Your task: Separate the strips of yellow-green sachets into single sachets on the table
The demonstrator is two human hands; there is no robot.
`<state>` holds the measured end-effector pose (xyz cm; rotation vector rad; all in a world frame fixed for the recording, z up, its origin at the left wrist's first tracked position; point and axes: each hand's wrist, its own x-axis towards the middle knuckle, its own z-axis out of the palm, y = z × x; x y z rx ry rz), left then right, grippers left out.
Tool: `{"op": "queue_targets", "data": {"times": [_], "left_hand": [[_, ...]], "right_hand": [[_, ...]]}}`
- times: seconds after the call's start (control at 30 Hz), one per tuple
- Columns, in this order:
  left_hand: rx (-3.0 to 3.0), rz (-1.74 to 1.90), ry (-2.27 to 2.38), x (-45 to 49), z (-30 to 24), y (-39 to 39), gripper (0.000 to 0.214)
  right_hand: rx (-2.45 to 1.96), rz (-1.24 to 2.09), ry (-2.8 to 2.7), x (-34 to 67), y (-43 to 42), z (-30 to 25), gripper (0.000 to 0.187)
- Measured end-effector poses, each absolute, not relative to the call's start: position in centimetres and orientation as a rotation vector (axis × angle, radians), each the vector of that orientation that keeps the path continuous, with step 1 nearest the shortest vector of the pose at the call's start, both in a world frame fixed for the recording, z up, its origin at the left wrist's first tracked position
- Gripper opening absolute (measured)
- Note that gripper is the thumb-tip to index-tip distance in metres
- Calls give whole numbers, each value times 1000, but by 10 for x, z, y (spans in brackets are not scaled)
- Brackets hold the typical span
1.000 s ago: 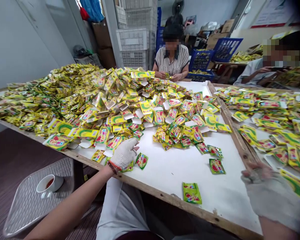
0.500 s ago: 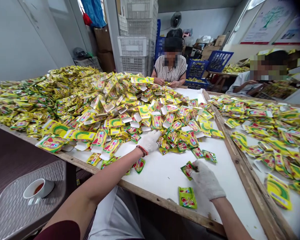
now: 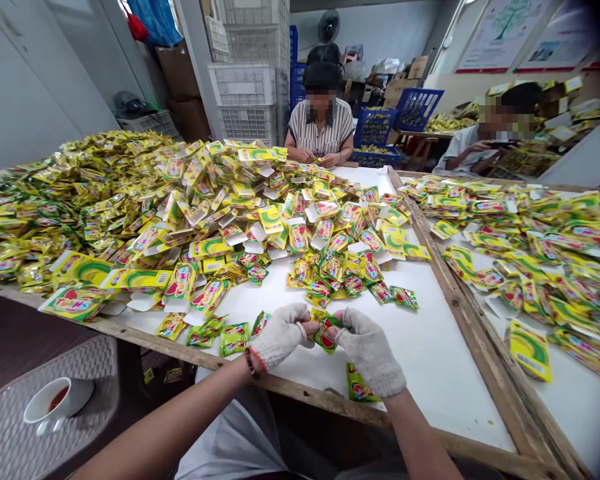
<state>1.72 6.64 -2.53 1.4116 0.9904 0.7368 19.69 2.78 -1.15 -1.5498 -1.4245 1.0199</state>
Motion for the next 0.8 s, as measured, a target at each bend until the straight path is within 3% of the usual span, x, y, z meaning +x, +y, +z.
{"op": "queue_targets", "data": {"times": [0.23,0.37,0.53,0.63,0.7,0.8], "left_hand": [[1368,781,991,14,-21,50,30],[1607,711,1110,2,-14,53,21],[2218,600,1872,-67,8,76,27],[2127,104,2328,-115,13,99,37],[2034,-20,2300,-134,12,113,40],[2041,170,2034,-143,11,128,38]], "right_hand": [[-1636,907,-1461,186,29,-24,43],[-1514,1257,-1441,180,28,-37,37],[-1624,1316,-1305,179,25,-44,38],[-1610,1324,-1282,177,25,-41,38],[-1578,1314,-1272,174,25,-38,39],[-1571,1284,-1232,171,26,-38,43]]}}
